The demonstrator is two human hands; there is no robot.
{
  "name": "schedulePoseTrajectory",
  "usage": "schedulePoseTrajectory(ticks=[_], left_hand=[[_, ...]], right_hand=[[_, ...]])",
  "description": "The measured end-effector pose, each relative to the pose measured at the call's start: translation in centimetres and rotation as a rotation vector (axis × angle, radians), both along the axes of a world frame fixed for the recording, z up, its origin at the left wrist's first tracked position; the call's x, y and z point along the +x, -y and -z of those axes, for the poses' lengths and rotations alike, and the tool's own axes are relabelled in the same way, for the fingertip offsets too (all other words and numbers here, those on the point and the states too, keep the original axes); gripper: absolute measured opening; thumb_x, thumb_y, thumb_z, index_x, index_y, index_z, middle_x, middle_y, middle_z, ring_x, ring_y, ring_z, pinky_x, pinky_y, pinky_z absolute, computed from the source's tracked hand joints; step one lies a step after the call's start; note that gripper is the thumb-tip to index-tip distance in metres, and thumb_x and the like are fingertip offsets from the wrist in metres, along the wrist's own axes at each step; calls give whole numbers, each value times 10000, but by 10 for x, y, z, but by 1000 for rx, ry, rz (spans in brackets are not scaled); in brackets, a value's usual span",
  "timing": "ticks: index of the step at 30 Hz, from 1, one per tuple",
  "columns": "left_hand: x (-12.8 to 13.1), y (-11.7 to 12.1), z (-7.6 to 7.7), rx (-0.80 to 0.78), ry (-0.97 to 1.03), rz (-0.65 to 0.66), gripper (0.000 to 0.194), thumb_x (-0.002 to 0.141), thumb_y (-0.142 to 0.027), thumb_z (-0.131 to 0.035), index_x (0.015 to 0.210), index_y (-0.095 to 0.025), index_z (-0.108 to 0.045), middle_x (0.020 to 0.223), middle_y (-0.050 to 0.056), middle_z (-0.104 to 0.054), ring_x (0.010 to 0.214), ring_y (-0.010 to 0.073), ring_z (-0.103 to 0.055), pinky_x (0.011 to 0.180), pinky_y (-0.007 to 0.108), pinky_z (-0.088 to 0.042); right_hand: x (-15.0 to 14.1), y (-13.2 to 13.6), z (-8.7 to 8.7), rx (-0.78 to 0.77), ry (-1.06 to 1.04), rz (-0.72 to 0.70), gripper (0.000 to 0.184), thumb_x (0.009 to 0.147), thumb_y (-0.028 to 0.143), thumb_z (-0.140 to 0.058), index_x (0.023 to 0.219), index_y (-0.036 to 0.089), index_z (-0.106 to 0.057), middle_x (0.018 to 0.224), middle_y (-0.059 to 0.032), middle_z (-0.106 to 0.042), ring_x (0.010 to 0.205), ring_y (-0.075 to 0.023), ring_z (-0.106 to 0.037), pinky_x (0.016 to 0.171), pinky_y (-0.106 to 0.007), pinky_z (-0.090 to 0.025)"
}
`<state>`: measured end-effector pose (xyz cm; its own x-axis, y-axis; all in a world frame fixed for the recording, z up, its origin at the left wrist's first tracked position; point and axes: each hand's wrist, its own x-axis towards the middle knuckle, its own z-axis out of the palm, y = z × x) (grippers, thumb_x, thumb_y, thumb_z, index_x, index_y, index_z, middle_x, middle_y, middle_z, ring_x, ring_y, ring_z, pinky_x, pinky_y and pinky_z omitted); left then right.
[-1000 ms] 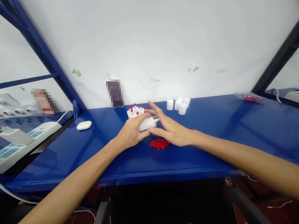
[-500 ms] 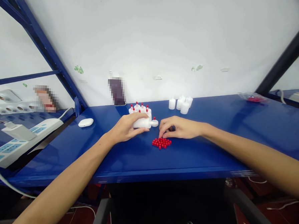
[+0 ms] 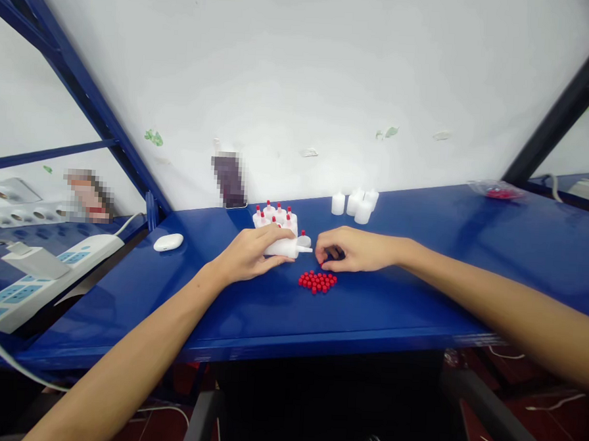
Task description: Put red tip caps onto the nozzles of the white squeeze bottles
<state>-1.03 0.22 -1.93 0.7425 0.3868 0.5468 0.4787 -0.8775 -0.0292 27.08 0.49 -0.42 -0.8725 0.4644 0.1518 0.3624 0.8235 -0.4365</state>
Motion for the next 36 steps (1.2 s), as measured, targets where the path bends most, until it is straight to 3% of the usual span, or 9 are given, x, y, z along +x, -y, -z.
schedulePoseTrajectory(ticks=[5,10,14,23,28,32,36], left_hand=[[4,3,2,41,3,-72,414,925,-413,-592,1263,-186,-518,1116,97,-696,958,207,-692,810,287,-524],[9,7,3,11,20,-127,406,908,-405,-586,1237,-175,-530,1068,99,-709,903,212,-707,780,295,-540],[10,8,3,10,31,-131,393,891,-405,-588,1207,-175,-545,1046,93,-715,819,196,-707,717,274,-532],[12,11,4,-3,41,-143,371,874,-381,-579,1181,-171,-573,1012,83,-727,775,183,-703,700,261,-532],[12,12,6,-13,29,-76,340,864,-340,-574,1158,-174,-614,969,79,-742,750,168,-701,684,246,-531],[12,12,12,-77,8,-67,389,880,-458,-630,1160,-188,-620,978,74,-742,795,181,-708,691,249,-524],[11,10,20,-112,20,-34,470,892,-510,-620,1233,-188,-598,956,77,-741,784,177,-709,683,240,-516]], right_hand=[[2,-3,0,36,4,73,86,854,217,-615,874,163,-679,795,-25,-619,674,-130,-546,627,-278,-441],[-8,5,-1,-56,-443,229,164,843,314,-650,914,176,-703,813,-33,-695,731,-155,-629,706,-328,-511],[-14,13,-3,-156,-587,215,156,795,317,-700,871,180,-707,856,-41,-731,800,-175,-679,799,-367,-543],[-13,14,-2,-315,-568,186,219,765,348,-757,897,174,-740,865,-51,-767,823,-193,-724,814,-384,-574],[-11,11,0,-469,-509,154,261,756,372,-774,921,169,-767,881,-63,-778,838,-197,-734,817,-372,-582],[-10,3,5,-558,-461,138,303,704,370,-825,922,165,-773,860,-54,-781,831,-199,-739,821,-357,-584],[-11,-7,16,-653,-426,60,263,760,373,-788,899,150,-780,858,-69,-786,816,-189,-746,825,-346,-588]])
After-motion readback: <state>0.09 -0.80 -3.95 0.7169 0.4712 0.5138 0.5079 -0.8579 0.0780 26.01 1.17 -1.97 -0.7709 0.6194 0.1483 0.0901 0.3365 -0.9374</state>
